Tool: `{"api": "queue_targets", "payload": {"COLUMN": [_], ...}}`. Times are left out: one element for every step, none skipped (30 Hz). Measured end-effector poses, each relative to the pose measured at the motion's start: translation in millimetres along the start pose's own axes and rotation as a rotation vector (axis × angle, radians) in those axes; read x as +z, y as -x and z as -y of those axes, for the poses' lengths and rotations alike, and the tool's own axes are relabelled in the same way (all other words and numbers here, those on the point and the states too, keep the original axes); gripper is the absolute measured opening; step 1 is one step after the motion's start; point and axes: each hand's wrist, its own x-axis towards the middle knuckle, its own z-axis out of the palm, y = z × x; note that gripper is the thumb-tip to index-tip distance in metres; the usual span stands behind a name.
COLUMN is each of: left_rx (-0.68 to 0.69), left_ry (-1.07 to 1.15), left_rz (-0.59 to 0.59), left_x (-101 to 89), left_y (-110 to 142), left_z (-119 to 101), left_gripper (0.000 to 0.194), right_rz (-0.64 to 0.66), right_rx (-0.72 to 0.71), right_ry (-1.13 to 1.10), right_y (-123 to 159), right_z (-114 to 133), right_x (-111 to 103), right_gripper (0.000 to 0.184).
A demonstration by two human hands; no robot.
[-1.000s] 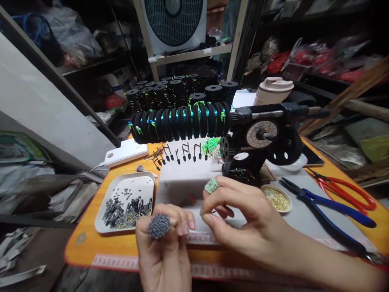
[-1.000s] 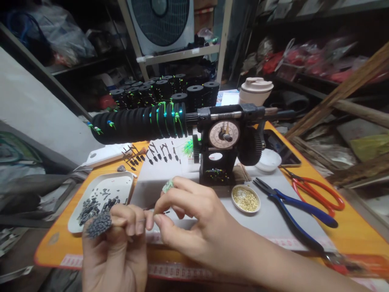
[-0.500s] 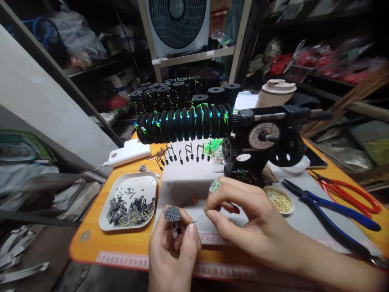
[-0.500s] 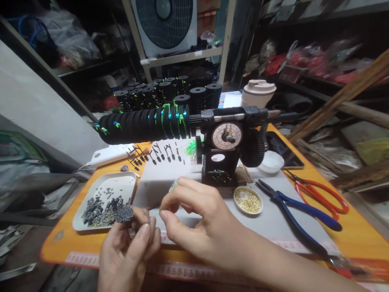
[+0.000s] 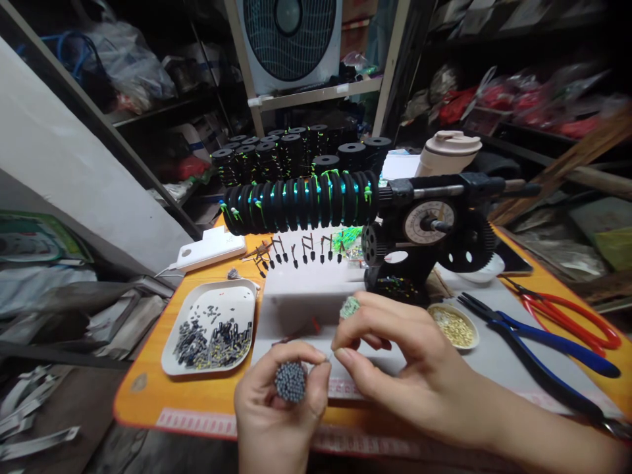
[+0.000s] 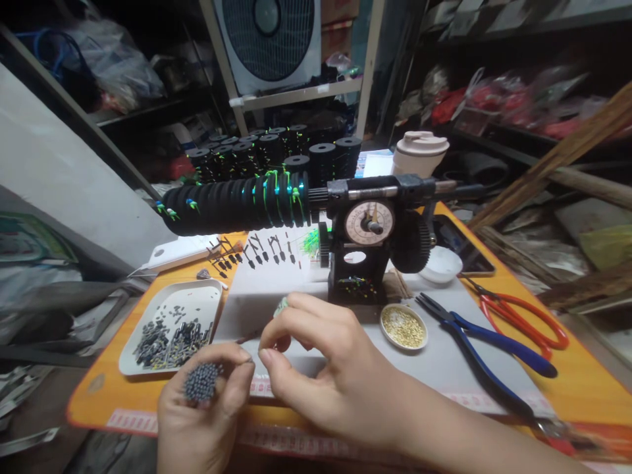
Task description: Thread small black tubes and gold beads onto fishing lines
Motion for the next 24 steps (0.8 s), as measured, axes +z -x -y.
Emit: {"api": "queue_targets", "payload": {"left_rx": [0.005, -0.010, -0.038, -0.072, -0.106, -0.136, -0.157, -0.161, -0.144, -0.109, -0.059, 0.011, 0.090, 0.175, 0.253, 0.313, 0.349, 0.337, 0.287, 0.218, 0.133, 0.049, -0.033, -0.108], "left_ry": [0.009, 0.020, 0.035, 0.063, 0.110, 0.173, 0.238, 0.286, 0.308, 0.299, 0.267, 0.234, 0.215, 0.224, 0.259, 0.305, 0.352, 0.365, 0.346, 0.307, 0.260, 0.230, 0.230, 0.262], "left_rz": [0.012, 0.017, 0.016, 0.018, 0.029, 0.046, 0.066, 0.079, 0.075, 0.047, 0.006, -0.023, -0.032, -0.031, -0.024, -0.016, -0.026, -0.033, -0.031, -0.003, 0.053, 0.118, 0.181, 0.234], "left_x": [-0.9, -2.0, -3.1, -4.1, -5.0, -5.8, -6.3, -6.6, -6.7, -6.8, -7.2, -7.8, -8.9, -10.6, -12.7, -15.1, -17.6, -19.8, -21.7, -22.9, -23.2, -22.5, -20.9, -18.4], "left_y": [-0.7, -1.2, -1.3, -1.0, -0.1, 1.2, 2.9, 4.6, 6.1, 7.1, 7.2, 6.1, 3.8, 0.4, -4.0, -8.7, -13.4, -17.4, -20.2, -21.5, -21.4, -19.8, -17.0, -13.5], "left_z": [1.1, 2.2, 3.3, 4.3, 5.5, 6.8, 8.5, 10.5, 12.8, 15.1, 17.2, 18.7, 19.3, 18.8, 17.3, 14.8, 11.9, 8.9, 6.5, 5.0, 4.4, 4.6, 5.4, 6.2], "left_gripper": [0.020, 0.021, 0.023, 0.025, 0.026, 0.027, 0.027, 0.026, 0.025, 0.023, 0.021, 0.019, 0.016, 0.015, 0.014, 0.013, 0.013, 0.014, 0.014, 0.013, 0.012, 0.012, 0.013, 0.015], "right_rz": [0.000, 0.005, 0.014, 0.023, 0.032, 0.041, 0.054, 0.068, 0.085, 0.106, 0.125, 0.135, 0.134, 0.120, 0.102, 0.079, 0.058, 0.046, 0.045, 0.050, 0.058, 0.062, 0.067, 0.068], "right_rx": [-0.010, -0.015, -0.016, -0.019, -0.028, -0.042, -0.062, -0.091, -0.126, -0.161, -0.190, -0.218, -0.241, -0.256, -0.256, -0.243, -0.216, -0.178, -0.137, -0.103, -0.075, -0.057, -0.040, -0.024], "right_ry": [-0.003, -0.006, -0.007, 0.003, 0.025, 0.061, 0.110, 0.170, 0.235, 0.296, 0.347, 0.385, 0.407, 0.413, 0.407, 0.391, 0.364, 0.324, 0.272, 0.215, 0.162, 0.120, 0.093, 0.077], "right_y": [-0.1, -0.4, -0.7, -1.0, -1.3, -1.4, -1.4, -1.2, -0.7, -0.1, 0.5, 1.1, 1.5, 1.7, 1.6, 1.4, 1.0, 0.7, 0.6, 0.6, 1.0, 1.5, 2.1, 2.6], "right_z": [0.3, 0.5, 0.6, 0.6, 0.5, 0.4, 0.2, 0.1, -0.1, -0.2, -0.5, -1.0, -1.6, -2.4, -3.4, -4.3, -5.2, -5.7, -5.9, -5.6, -5.1, -4.2, -3.3, -2.4], "right_x": [-0.2, -0.3, -0.5, -0.5, -0.3, 0.2, 1.0, 2.2, 3.5, 4.9, 6.0, 6.6, 6.6, 5.9, 4.4, 2.6, 0.5, -1.3, -2.8, -3.6, -3.8, -3.5, -2.7, -1.7], "right_gripper": [0.012, 0.011, 0.011, 0.011, 0.012, 0.012, 0.012, 0.013, 0.016, 0.019, 0.020, 0.020, 0.019, 0.019, 0.019, 0.019, 0.018, 0.017, 0.015, 0.015, 0.015, 0.015, 0.014, 0.013]}}
